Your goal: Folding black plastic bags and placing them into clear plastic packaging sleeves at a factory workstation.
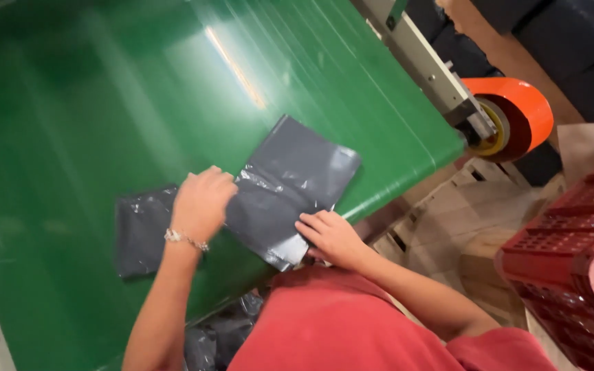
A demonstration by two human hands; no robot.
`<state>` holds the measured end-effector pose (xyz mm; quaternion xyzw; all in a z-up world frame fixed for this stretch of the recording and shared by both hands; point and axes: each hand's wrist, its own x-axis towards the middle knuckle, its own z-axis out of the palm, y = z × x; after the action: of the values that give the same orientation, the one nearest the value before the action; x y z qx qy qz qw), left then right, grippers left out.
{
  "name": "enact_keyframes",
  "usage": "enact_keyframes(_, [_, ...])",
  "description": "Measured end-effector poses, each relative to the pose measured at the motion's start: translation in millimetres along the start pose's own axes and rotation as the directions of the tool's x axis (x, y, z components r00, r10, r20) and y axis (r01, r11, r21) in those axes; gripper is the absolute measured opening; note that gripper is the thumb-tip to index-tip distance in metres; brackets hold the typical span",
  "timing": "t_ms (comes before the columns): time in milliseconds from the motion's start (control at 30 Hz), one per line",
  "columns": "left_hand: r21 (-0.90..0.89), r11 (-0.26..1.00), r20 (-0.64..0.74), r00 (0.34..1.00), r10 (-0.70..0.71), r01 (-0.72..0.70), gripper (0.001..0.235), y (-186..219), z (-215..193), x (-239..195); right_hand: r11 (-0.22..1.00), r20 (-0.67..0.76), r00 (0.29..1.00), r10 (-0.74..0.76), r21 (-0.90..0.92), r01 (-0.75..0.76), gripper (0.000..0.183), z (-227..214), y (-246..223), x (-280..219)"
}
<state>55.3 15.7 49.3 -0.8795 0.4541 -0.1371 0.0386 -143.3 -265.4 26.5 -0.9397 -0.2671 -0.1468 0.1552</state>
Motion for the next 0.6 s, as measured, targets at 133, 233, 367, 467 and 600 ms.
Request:
enact_keyframes(133, [-0.393,0.911,0.178,0.962,0.207,-0.123,0.057,92,-39,-1,0.999,0.175,0.984,-0.038,0.017,0.036,0.066,-34,32,20])
enact_keyframes(233, [-0.439,0.896,0.308,0.925,0.223,-0.07,0.099,127,-38,-12,0.997,0.217,0.976,-0.016,-0.069,0.031,0.071,-49,72,25])
enact_keyframes(367, [-0.471,0.881,0.2,0.978,0.051,0.05,0.098,143,-42,-20,0.981,0.321,0.94,0.119,-0.185,-0.061,0.093,-56,120,36])
enact_keyframes(467, [-0.479,0.869,0.11,0.99,-0.084,0.126,0.085,157,-37,-21,0.99,0.33,0.938,0.105,-0.119,-0.069,0.097,-51,140,41])
enact_keyframes(600, [-0.502,0.856,-0.109,0.974,-0.199,0.119,0.06,158,-12,-26,0.988,0.312,0.949,0.044,-0.156,0.006,0.099,-41,153,44])
